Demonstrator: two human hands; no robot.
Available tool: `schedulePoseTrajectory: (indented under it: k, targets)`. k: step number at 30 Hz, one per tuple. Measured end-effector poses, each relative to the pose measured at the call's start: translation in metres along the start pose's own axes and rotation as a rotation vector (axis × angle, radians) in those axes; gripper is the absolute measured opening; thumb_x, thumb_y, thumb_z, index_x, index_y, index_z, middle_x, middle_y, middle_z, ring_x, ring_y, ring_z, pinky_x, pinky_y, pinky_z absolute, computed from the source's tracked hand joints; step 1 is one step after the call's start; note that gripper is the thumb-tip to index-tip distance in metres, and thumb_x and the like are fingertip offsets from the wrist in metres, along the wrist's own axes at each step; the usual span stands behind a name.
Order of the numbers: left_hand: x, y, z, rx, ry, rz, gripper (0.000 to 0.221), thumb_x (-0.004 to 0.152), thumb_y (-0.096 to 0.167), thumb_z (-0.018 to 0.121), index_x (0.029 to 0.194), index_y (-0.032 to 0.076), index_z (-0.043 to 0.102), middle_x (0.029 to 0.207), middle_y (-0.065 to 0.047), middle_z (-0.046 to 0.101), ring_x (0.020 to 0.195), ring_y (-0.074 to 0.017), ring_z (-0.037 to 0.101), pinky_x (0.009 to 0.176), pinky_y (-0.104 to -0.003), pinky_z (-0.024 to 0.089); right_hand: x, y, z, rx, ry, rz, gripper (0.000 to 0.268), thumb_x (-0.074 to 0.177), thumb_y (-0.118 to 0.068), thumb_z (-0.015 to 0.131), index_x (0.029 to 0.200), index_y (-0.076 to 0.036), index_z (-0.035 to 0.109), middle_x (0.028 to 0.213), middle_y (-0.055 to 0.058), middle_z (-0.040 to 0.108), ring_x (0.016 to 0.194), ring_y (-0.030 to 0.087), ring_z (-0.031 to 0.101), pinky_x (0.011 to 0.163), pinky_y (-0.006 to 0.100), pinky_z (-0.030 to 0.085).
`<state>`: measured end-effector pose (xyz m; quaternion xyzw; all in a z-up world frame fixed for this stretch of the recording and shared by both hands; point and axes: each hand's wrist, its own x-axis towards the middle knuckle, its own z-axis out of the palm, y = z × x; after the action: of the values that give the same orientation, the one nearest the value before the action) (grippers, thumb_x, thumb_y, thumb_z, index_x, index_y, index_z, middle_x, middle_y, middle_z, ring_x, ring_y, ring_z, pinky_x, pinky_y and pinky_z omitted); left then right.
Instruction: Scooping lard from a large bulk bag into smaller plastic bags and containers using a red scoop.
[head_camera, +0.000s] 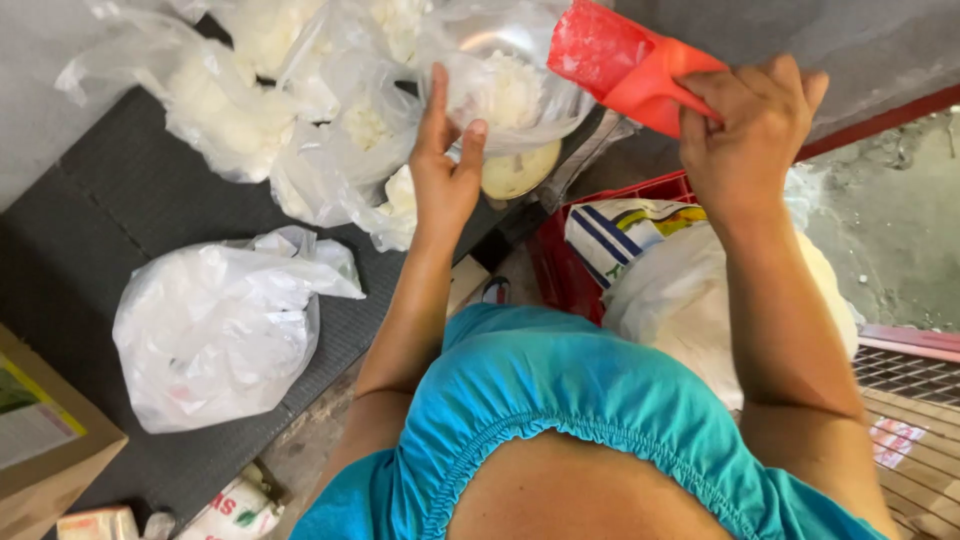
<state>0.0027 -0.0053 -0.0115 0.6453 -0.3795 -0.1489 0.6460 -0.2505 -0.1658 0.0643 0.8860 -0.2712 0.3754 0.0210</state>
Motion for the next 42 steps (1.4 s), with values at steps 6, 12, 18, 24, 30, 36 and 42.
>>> schedulePoseTrajectory:
  k: [6,12,18,24,30,36,42]
  targets:
    - [-0.011,-0.004,0.012,-0.045,0.019,0.136,0.074,0.109,0.013,0.069,0.169,0.011,0.026,0.173,-0.016,0.032,0.151,-0.0284,0.045,0.121,-0.039,0.044,-0.072,0.004,-0.033,0.186,0.242,0.252,0.015,0.088,0.002,0.079,0.101,-0.003,0.073,0.103,0.010,0.071,0.100,0.029,0.059,0.095,0.041,0.043]
    - [-0.048,0.024,0.059,0.295,0.055,0.304,0.084,0.111,0.031,0.072,0.169,0.011,0.016,0.174,-0.025,-0.008,0.165,-0.0413,-0.002,0.135,-0.053,0.010,-0.133,-0.020,-0.081,0.440,0.285,0.601,0.010,0.097,-0.002,0.077,0.106,-0.002,0.074,0.090,0.005,0.067,0.087,0.017,0.054,0.091,0.034,0.043]
    - [-0.111,0.055,0.117,0.248,-0.318,0.445,0.067,0.111,0.030,0.069,0.167,0.017,0.036,0.172,-0.024,0.009,0.163,-0.0393,0.009,0.134,-0.046,0.015,-0.218,-0.022,-0.124,0.771,0.389,0.917,0.016,0.101,-0.005,0.077,0.116,0.000,0.071,0.093,-0.004,0.062,0.084,0.003,0.050,0.080,0.020,0.043]
    - [-0.145,0.018,0.156,0.186,-0.501,0.498,0.048,0.111,0.016,0.071,0.156,0.022,0.055,0.169,-0.023,0.027,0.157,-0.0365,0.037,0.125,-0.039,0.041,-0.293,-0.023,-0.154,0.795,0.374,1.012,0.014,0.102,-0.004,0.075,0.114,0.003,0.070,0.099,-0.001,0.071,0.087,0.003,0.059,0.082,0.020,0.049]
    - [-0.154,-0.006,0.154,0.327,-0.488,0.420,0.078,0.106,0.028,0.076,0.165,0.007,0.030,0.167,-0.028,0.027,0.157,-0.0440,0.031,0.126,-0.049,0.036,-0.359,-0.020,-0.119,0.814,0.217,1.099,0.010,0.103,-0.004,0.074,0.112,0.001,0.072,0.095,-0.003,0.069,0.084,0.002,0.059,0.077,0.020,0.049]
    - [-0.162,-0.012,0.154,0.456,-0.415,0.435,0.069,0.099,0.030,0.076,0.152,0.001,0.043,0.146,-0.029,0.055,0.135,-0.0427,0.057,0.109,-0.045,0.050,-0.331,-0.020,-0.092,0.228,-0.040,0.705,0.040,0.089,-0.007,0.075,0.128,-0.003,0.068,0.114,0.019,0.074,0.095,0.032,0.068,0.088,0.043,0.052]
    - [-0.173,0.010,0.153,0.470,-0.372,0.283,0.033,0.100,0.028,0.067,0.124,0.007,0.072,0.107,-0.018,0.076,0.093,-0.0367,0.075,0.078,-0.042,0.059,-0.319,-0.004,-0.011,0.057,-0.388,0.672,0.045,0.088,-0.007,0.067,0.132,-0.008,0.069,0.111,0.018,0.073,0.108,0.036,0.065,0.096,0.052,0.045]
